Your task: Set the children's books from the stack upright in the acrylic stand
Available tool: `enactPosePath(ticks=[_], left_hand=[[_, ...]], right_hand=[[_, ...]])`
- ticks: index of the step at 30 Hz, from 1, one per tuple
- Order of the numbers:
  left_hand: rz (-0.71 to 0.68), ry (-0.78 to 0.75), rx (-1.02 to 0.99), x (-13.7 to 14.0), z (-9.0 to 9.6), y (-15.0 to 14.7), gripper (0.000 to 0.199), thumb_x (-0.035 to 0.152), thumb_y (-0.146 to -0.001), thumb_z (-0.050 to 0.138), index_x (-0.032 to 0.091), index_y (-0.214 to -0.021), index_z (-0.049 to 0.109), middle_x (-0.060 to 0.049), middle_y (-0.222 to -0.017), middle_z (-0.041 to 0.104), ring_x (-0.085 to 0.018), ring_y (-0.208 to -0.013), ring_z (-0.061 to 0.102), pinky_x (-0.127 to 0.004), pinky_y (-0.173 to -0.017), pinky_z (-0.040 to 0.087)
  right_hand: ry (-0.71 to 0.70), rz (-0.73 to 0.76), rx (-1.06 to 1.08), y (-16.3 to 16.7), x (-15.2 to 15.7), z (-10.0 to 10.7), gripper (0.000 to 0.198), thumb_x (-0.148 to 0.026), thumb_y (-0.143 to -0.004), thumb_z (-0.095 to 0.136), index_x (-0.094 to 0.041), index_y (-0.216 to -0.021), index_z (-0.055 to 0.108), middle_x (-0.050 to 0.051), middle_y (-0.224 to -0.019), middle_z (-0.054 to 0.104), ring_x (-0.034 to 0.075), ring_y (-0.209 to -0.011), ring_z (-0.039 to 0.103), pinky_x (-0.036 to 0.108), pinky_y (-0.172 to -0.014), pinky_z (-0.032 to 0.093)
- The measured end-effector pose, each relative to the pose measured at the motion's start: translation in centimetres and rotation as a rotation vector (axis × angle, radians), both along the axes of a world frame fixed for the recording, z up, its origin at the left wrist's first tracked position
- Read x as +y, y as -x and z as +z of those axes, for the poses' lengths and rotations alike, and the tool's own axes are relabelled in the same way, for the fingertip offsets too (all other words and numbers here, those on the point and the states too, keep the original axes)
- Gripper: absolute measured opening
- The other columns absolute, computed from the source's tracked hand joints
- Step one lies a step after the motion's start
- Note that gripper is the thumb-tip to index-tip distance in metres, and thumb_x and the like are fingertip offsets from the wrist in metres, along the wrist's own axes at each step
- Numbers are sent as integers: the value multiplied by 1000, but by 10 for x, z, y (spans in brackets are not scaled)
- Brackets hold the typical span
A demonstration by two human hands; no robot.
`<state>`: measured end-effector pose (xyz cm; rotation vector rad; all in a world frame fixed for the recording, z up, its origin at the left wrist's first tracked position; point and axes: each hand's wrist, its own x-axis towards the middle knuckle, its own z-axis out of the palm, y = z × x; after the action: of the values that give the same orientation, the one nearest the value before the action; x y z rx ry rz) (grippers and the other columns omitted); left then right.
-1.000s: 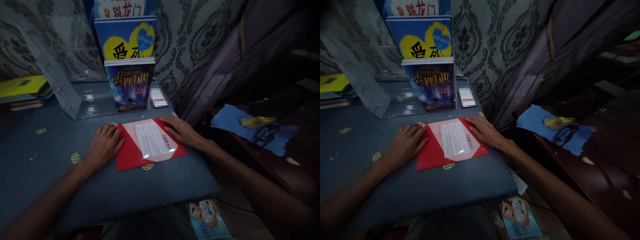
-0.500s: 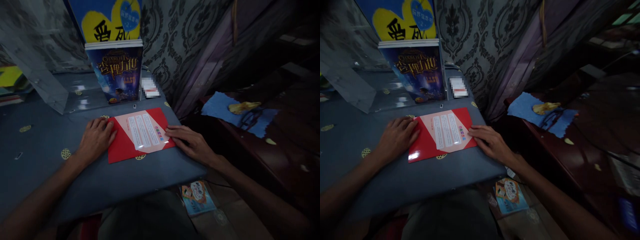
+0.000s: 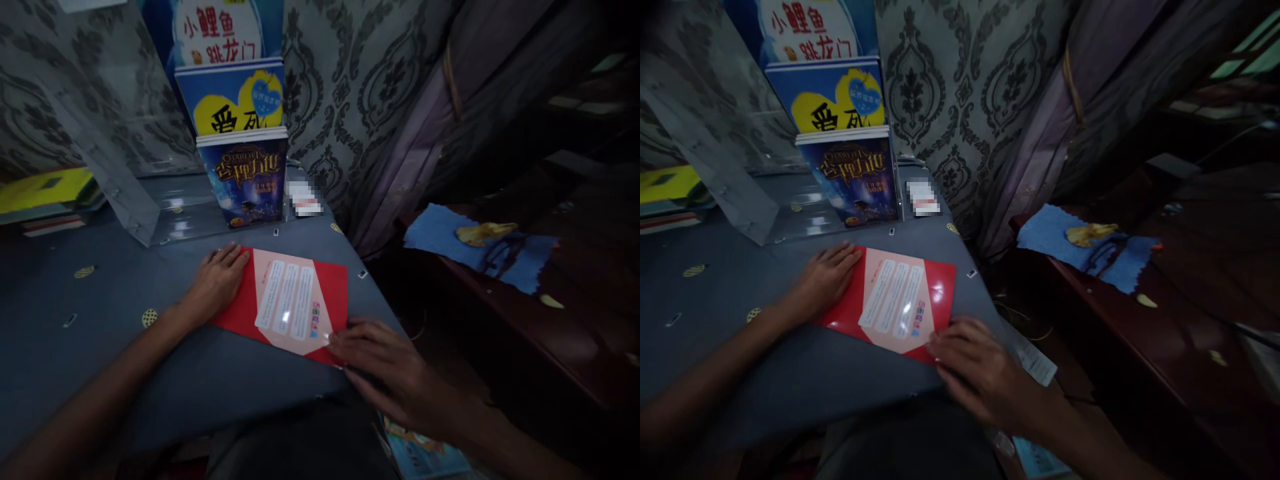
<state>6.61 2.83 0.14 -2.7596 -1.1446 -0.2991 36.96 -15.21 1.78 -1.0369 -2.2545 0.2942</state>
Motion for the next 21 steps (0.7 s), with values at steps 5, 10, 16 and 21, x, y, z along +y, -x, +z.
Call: enactPosePath(ticks=[5, 10, 16, 21], left_hand=[[-72, 28, 76, 17, 15, -43, 41, 14, -98, 44, 15, -136, 59, -18, -143, 58, -35, -138, 47, -53, -107, 42], [-101, 108, 118, 21, 28, -89, 40, 14, -101, 39, 14, -136, 59, -16, -121, 61, -31, -114, 55, -47, -93, 48], [-129, 153, 61, 26, 24, -98, 43, 19, -104, 35, 18, -142, 55, -16, -125, 59, -30, -112, 53, -47, -91, 48], [-81, 140, 53, 30, 18, -100, 45, 16, -103, 34, 20, -145, 51, -15, -132, 58, -30, -117, 53, -47, -93, 45]], right_hand=[[188, 159, -139, 45, -14, 15, 44, -23, -97, 59, -22, -142, 58, 11, -125, 74, 24, -117, 64, 45, -105, 51], [231, 289, -305, 83, 11, 20, 51, -32, -97, 63, -21, -145, 53, 14, -141, 64, 28, -131, 54, 46, -110, 45], [235, 351, -248, 91, 43, 6, 49, -13, -100, 51, -18, -148, 50, 8, -143, 64, 21, -139, 48, 41, -121, 33], [238, 360, -186, 80, 53, -8, 46, -12, -101, 49, -23, -145, 55, 7, -143, 65, 20, -141, 48, 48, -121, 33]])
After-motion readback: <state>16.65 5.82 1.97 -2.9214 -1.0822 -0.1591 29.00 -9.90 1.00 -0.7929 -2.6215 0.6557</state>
